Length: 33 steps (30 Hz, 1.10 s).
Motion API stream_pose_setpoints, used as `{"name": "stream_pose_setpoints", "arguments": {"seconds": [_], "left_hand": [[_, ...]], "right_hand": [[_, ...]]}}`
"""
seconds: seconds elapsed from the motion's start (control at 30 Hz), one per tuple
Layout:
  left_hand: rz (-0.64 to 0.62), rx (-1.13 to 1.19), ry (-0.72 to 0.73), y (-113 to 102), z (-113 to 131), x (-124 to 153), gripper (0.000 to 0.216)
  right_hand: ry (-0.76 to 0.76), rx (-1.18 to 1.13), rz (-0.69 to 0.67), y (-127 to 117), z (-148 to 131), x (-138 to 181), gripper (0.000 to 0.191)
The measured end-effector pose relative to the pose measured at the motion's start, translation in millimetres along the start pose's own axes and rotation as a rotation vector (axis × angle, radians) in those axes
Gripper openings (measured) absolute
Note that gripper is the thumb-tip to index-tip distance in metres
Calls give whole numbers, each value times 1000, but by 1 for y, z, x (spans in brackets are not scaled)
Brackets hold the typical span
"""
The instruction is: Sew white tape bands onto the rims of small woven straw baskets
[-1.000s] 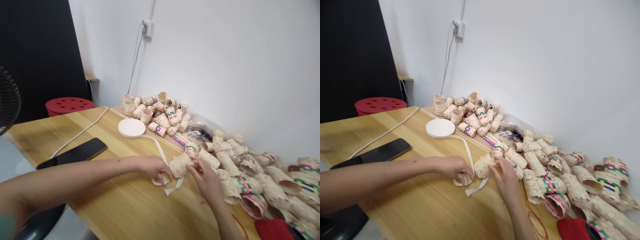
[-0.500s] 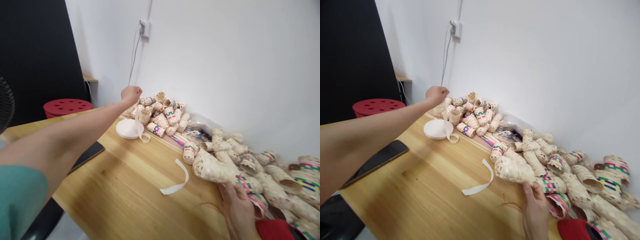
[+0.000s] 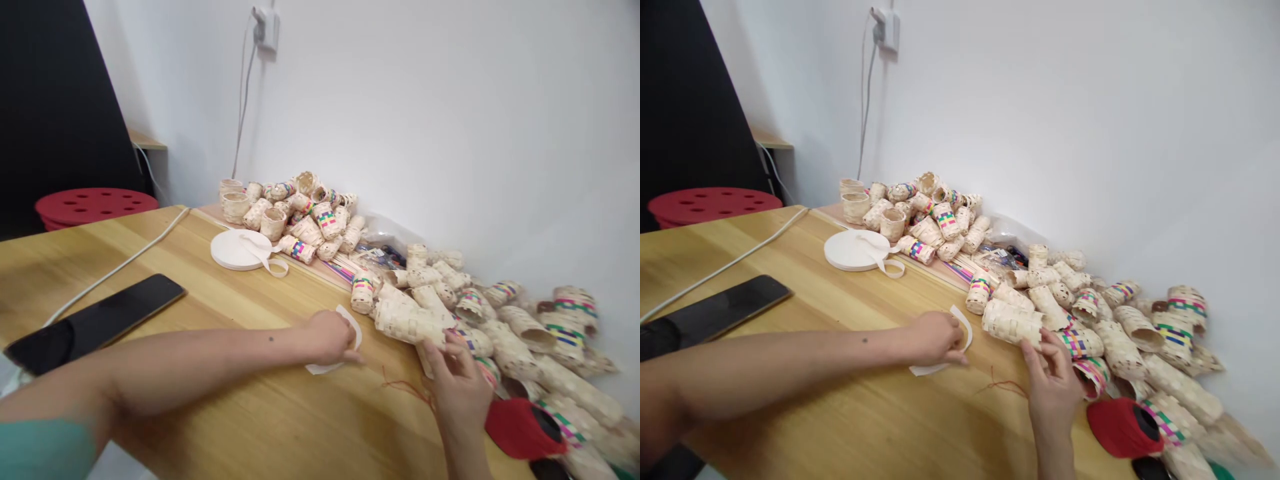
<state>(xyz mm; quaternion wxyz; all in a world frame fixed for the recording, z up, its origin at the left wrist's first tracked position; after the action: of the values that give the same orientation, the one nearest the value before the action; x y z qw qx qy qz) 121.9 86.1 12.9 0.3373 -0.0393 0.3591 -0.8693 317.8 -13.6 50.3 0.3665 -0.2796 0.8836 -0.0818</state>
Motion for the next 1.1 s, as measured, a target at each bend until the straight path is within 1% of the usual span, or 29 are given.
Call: {"name": "stream_pose_setpoints", "arguments": {"seconds": [0.03, 0.07, 0.1, 0.13, 0.2, 0.27, 0.33, 0.4, 0.47, 0.5, 0.57, 0.67, 0.73, 0.77, 0.83, 0.9, 0.93, 1.0, 1.03, 1.1], "left_hand": [[2, -17, -11, 9, -2, -4, 33], [11, -17, -21, 13, -6, -7, 30], [28, -2, -31, 11, -11, -10, 25], [55, 26, -46, 4, -19, -12, 22], [138, 108, -100, -23, -38, -12, 23], [247, 212, -144, -58, -56, -7, 25], [336, 331, -160, -87, -65, 3, 24], [379, 440, -156, -104, -65, 13, 23], [381, 528, -136, -109, -55, 23, 21], [373, 562, -124, -109, -48, 26, 21], [338, 631, -98, -107, -31, 32, 22], [210, 713, -36, -104, 3, 36, 25], [75, 678, 27, -101, 33, 37, 24], [-3, 635, 56, -99, 48, 37, 24], [-150, 535, 114, -92, 75, 38, 24], [-236, 462, 182, -87, 95, 40, 21], [-260, 438, 217, -85, 101, 42, 20], [-299, 392, 259, -80, 105, 50, 20], [-319, 361, 265, -77, 103, 56, 19], [-355, 294, 237, -70, 90, 73, 17]], "right_hand": [[-79, 45, -14, 1, -8, 0, 33], [-149, 84, -29, 1, -15, 1, 33], [-202, 119, -46, 2, -21, 2, 32], [-242, 151, -66, 4, -26, 4, 31], [-332, 209, -119, 8, -39, 10, 28], [-471, 222, -208, 18, -56, 21, 21], [-624, 186, -317, 32, -75, 39, 13], [-732, 161, -422, 48, -89, 57, 8], [-799, 173, -487, 61, -97, 70, 8], [-822, 188, -500, 64, -100, 74, 10], [-855, 204, -481, 62, -105, 75, 20], [-782, 201, -398, 43, -115, 57, 41], [-703, 194, -361, 29, -127, 40, 47], [-675, 188, -375, 24, -134, 34, 48], [-650, 161, -473, 23, -150, 27, 48], [-589, 132, -639, 29, -157, 27, 48], [-528, 121, -723, 33, -155, 30, 48], [-367, 109, -873, 39, -141, 41, 46], [-287, 101, -936, 40, -130, 48, 42], [-164, 59, -1035, 41, -108, 67, 33]]}}
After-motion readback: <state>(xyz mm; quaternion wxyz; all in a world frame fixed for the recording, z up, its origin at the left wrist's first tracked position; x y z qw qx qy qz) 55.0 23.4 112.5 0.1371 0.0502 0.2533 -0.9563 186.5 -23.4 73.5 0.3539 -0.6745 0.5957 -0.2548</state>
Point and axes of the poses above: each hand's wrist, its own x-axis away from the middle knuckle, its own y-axis out of the palm, z = x × y, the point moved 8 cm from there along -x, towards the middle knuckle, and after that the axes turned 9 degrees about x, right-handed, at the moved point
